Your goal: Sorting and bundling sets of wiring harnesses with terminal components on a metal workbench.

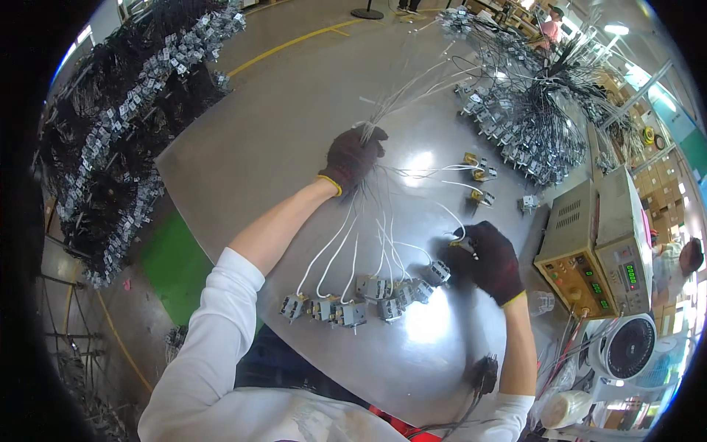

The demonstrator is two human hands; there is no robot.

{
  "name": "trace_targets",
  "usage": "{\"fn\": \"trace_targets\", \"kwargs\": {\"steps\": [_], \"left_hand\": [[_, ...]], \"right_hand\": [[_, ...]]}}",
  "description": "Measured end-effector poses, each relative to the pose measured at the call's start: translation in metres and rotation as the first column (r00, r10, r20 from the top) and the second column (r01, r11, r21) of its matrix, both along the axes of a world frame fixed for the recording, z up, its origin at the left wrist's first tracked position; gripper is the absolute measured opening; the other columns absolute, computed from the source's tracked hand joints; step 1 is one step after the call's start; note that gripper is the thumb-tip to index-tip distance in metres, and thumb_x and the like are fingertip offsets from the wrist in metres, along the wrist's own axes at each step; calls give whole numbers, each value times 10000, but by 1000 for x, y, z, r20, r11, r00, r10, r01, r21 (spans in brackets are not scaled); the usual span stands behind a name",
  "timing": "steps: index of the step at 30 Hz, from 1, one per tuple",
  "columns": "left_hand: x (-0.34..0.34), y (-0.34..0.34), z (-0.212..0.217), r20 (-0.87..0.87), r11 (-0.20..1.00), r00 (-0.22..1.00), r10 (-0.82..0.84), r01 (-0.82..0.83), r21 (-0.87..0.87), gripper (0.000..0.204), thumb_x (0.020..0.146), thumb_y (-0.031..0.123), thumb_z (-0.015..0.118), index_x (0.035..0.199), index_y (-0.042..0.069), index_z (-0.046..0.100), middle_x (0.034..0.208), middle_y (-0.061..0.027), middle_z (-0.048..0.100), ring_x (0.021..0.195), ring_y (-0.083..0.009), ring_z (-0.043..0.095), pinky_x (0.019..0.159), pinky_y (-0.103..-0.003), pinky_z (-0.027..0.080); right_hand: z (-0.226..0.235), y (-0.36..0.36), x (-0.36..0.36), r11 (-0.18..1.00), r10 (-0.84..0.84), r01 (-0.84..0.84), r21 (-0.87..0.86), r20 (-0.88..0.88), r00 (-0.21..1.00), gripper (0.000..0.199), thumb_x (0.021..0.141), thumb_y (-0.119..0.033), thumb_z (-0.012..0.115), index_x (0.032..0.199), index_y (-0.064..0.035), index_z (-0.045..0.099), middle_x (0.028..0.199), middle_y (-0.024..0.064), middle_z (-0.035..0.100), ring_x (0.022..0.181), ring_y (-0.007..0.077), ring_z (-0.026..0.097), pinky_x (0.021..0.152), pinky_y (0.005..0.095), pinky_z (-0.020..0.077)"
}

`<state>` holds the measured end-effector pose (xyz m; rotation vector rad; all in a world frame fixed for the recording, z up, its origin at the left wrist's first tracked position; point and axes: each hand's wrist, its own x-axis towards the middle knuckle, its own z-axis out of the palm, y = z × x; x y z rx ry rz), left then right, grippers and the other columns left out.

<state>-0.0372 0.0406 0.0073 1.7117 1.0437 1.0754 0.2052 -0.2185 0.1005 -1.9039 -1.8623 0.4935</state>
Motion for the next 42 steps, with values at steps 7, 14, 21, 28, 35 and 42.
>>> {"fn": "trace_targets", "kwargs": {"steps": [7, 14, 21, 28, 35, 42], "left_hand": [[5, 1, -4, 44, 999, 999, -26, 24, 31, 236, 931, 179, 597, 1076, 120, 772, 897, -126, 782, 831, -285, 757, 804, -424, 576], [24, 12, -5, -34, 966, 999, -7, 16, 260, 350, 871, 158, 544, 1098, 114, 807, 1134, -197, 784, 1111, -375, 736, 1002, -470, 567], [26, 11, 5, -116, 962, 993, 6, 26, 270, 248, 841, 171, 584, 992, 93, 765, 990, -196, 770, 959, -408, 737, 882, -514, 568], [24, 2, 28, -83, 980, 996, -26, 42, 196, 201, 819, 186, 633, 945, 93, 761, 934, -193, 767, 928, -425, 743, 845, -520, 582], [9, 5, 30, -124, 985, 992, -30, 50, 166, 215, 796, 159, 659, 970, 94, 768, 955, -181, 773, 957, -423, 749, 853, -513, 595], [14, 12, 22, -176, 970, 984, -22, 63, 234, 248, 776, 193, 689, 994, 105, 767, 987, -174, 772, 983, -402, 757, 861, -498, 598]], "right_hand": [[4, -30, -36, 984, 92, -173, 31, 749, 656, 266, 817, -190, 845, 1059, -132, 751, 993, 87, 669, 865, 340, 683, 755, 471, 540], [21, -16, 78, 989, 5, -48, -141, -295, 956, 363, 1006, -71, 740, 1364, -41, 685, 1277, 58, 719, 1027, 145, 702, 853, 308, 567], [33, 109, 57, 912, 132, -328, 247, 579, 805, 740, 881, -169, 846, 1550, -56, 548, 1545, 174, 592, 1444, 364, 534, 1192, 493, 435], [9, 162, 107, 912, 239, -408, 33, 767, 596, 682, 870, -281, 832, 1484, -79, 613, 1577, 203, 546, 1502, 448, 431, 1260, 565, 328], [4, 124, 125, 980, 179, -193, -52, 660, 730, 595, 964, -294, 783, 1453, -3, 608, 1487, 222, 609, 1428, 437, 508, 1198, 528, 410], [-19, 47, 124, 976, 142, -184, 117, 296, 945, 558, 1080, -246, 688, 1554, 0, 527, 1511, 191, 613, 1368, 265, 581, 1129, 395, 472]]}}
